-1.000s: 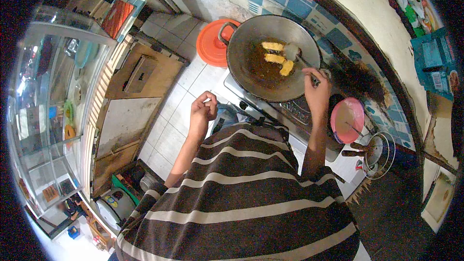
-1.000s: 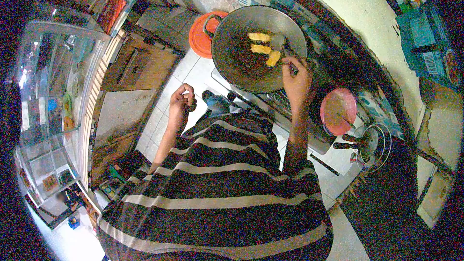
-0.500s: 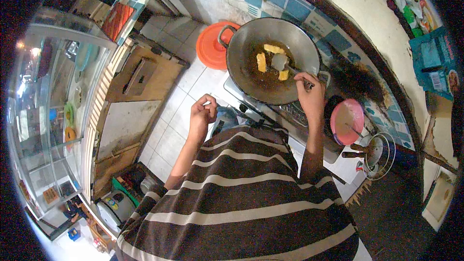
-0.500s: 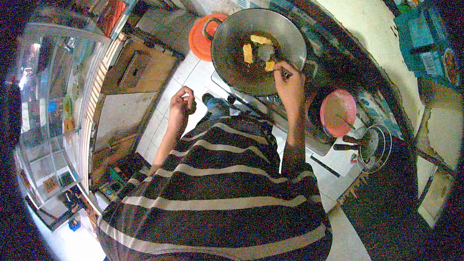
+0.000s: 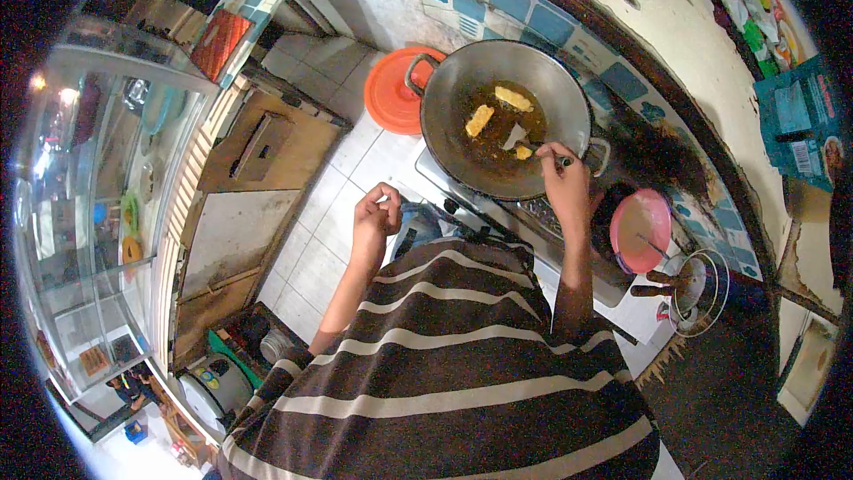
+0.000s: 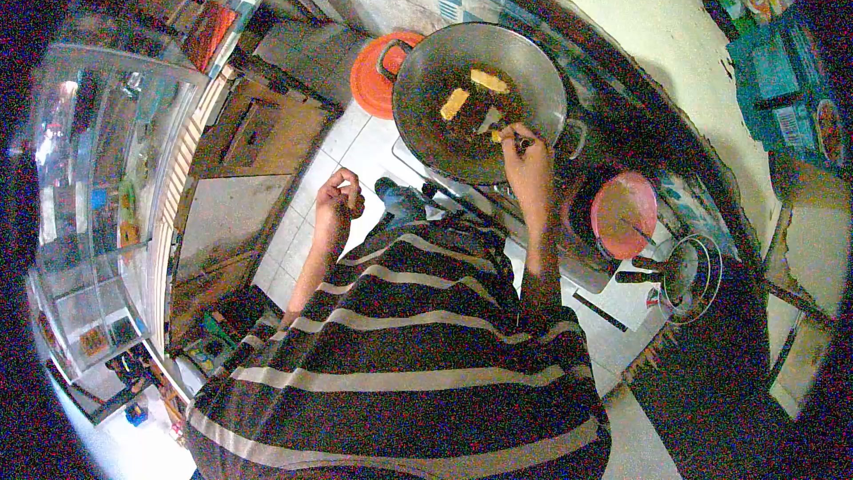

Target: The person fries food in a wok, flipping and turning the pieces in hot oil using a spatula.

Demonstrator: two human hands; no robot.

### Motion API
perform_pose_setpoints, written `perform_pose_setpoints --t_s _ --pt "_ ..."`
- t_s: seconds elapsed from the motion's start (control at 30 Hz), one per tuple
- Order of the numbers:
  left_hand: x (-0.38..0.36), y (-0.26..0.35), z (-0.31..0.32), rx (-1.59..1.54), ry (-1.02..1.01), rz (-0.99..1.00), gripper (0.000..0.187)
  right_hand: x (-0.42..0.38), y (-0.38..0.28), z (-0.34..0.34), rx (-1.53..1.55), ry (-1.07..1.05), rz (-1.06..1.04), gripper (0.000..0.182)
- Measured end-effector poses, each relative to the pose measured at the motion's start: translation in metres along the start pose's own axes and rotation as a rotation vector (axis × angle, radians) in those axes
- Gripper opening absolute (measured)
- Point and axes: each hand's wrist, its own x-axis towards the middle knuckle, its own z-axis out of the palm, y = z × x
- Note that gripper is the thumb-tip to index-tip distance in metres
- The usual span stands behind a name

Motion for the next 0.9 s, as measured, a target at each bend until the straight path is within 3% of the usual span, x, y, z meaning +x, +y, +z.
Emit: perform_pose_setpoints --t_s 0.13,0.23,0.33,0.43,0.6,0.8,0.9 --pt "-0.004 0.002 0.000 0.003 -0.033 0.045 0.025 0.015 0.039 0.021 0.229 0.069 -0.009 0.028" --pt "-0.003 0.002 -0.001 -0.047 -0.051 0.038 0.024 0.019 0.059 0.031 0.166 0.092 0.032 0.035" --pt "-0.002 0.003 0.001 -0.031 -0.002 0.004 0.024 0.016 0.043 0.022 0.295 -0.072 0.349 0.035" --pt "-0.003 0.003 0.001 -0.030 -0.011 0.036 0.024 0.017 0.058 0.025 0.388 -0.106 0.259 0.035" --pt "0.000 0.001 -0.002 -0.077 -0.006 0.033 0.025 0.015 0.064 0.028 0.303 -0.119 0.084 0.013" --pt "-0.004 0.005 0.004 -0.070 0.007 0.038 0.026 0.013 0.051 0.025 0.286 -0.115 0.102 0.016" --pt "-0.003 0.004 0.003 -0.066 0.016 0.028 0.027 0.017 0.071 0.039 0.166 -0.018 0.015 0.016"
